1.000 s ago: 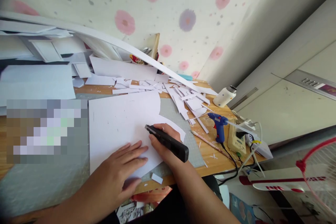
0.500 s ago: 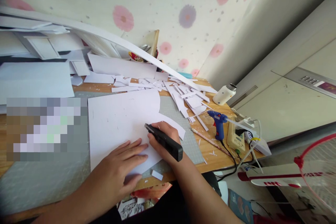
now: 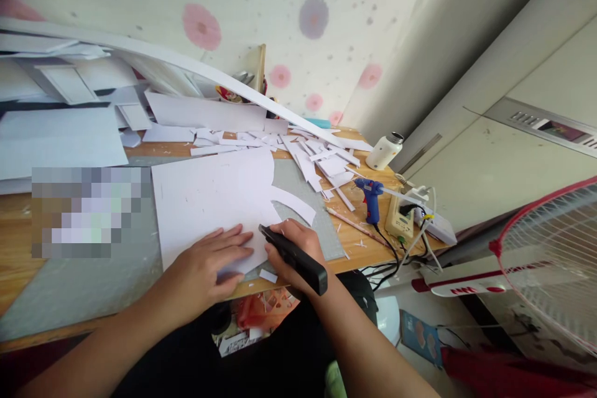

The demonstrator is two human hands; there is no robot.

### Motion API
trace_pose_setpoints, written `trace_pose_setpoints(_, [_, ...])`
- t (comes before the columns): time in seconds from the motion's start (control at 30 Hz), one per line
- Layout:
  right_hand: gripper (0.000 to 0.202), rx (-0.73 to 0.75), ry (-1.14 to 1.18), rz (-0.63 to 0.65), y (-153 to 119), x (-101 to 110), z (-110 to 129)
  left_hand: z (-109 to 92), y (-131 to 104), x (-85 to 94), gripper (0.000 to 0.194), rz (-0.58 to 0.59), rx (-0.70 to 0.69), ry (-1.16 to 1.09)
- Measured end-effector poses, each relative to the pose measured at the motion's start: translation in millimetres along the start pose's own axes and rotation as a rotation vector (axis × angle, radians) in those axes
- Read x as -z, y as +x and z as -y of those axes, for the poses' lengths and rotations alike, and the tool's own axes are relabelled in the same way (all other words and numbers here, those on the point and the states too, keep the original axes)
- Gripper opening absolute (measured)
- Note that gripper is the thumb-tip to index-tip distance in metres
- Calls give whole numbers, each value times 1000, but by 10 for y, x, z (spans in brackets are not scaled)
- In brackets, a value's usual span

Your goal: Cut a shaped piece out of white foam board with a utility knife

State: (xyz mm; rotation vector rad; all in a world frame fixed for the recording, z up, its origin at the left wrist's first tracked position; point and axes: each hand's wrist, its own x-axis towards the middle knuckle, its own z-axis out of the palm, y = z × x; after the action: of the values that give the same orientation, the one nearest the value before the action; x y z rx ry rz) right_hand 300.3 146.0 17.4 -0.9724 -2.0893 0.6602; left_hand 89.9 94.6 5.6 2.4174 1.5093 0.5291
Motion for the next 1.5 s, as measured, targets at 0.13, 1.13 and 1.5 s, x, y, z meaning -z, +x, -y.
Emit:
trace_pose_setpoints(0.13, [13, -10, -17, -1, -242, 97, 22, 19, 1, -9, 36, -23, 4, -5])
trace_pose_setpoints(1.13, [20, -417, 835, 41, 784, 182, -123, -72, 63, 317, 58, 156, -29, 173])
trace_pose_setpoints(1.5, [11, -492, 881, 19, 1025, -166, -419, -171, 287, 172, 60, 332, -156, 358])
